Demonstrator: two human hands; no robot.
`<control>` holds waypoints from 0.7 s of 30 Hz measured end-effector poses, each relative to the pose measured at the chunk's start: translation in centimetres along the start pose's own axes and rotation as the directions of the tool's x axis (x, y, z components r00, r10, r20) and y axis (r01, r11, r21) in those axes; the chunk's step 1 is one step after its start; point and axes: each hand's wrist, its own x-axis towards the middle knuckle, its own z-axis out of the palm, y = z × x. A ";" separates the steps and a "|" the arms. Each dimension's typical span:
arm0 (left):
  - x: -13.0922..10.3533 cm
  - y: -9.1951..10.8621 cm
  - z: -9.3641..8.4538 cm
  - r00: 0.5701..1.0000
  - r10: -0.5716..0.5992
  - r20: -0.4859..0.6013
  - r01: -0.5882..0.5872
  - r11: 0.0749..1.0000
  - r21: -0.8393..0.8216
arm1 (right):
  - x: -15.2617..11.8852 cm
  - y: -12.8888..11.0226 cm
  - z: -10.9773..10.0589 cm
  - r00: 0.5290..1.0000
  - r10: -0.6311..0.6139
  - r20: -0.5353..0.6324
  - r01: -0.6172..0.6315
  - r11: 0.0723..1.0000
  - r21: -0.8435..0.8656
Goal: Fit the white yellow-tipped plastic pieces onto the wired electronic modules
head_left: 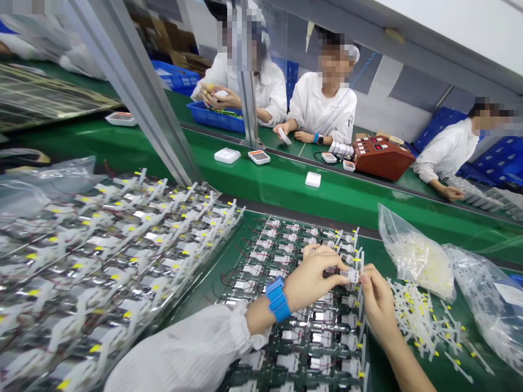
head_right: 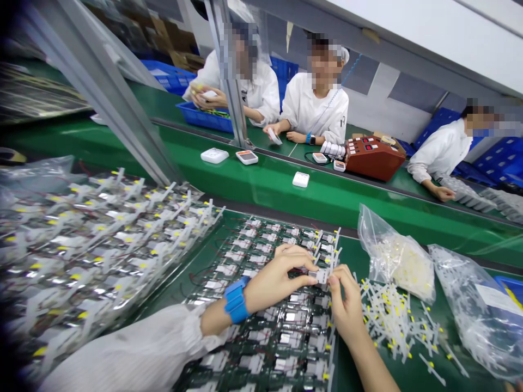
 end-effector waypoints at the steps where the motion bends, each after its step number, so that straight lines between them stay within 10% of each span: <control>1: 0.0 0.0 0.0 1.000 0.000 0.003 0.000 1.000 0.003 | 0.0 0.0 0.0 1.000 0.000 0.001 0.000 1.000 0.001; 21: -1.0 -1.7 0.3 0.973 0.031 0.229 -0.160 0.806 0.570 | -0.1 -0.1 0.4 0.998 -0.062 0.008 0.063 0.984 -0.168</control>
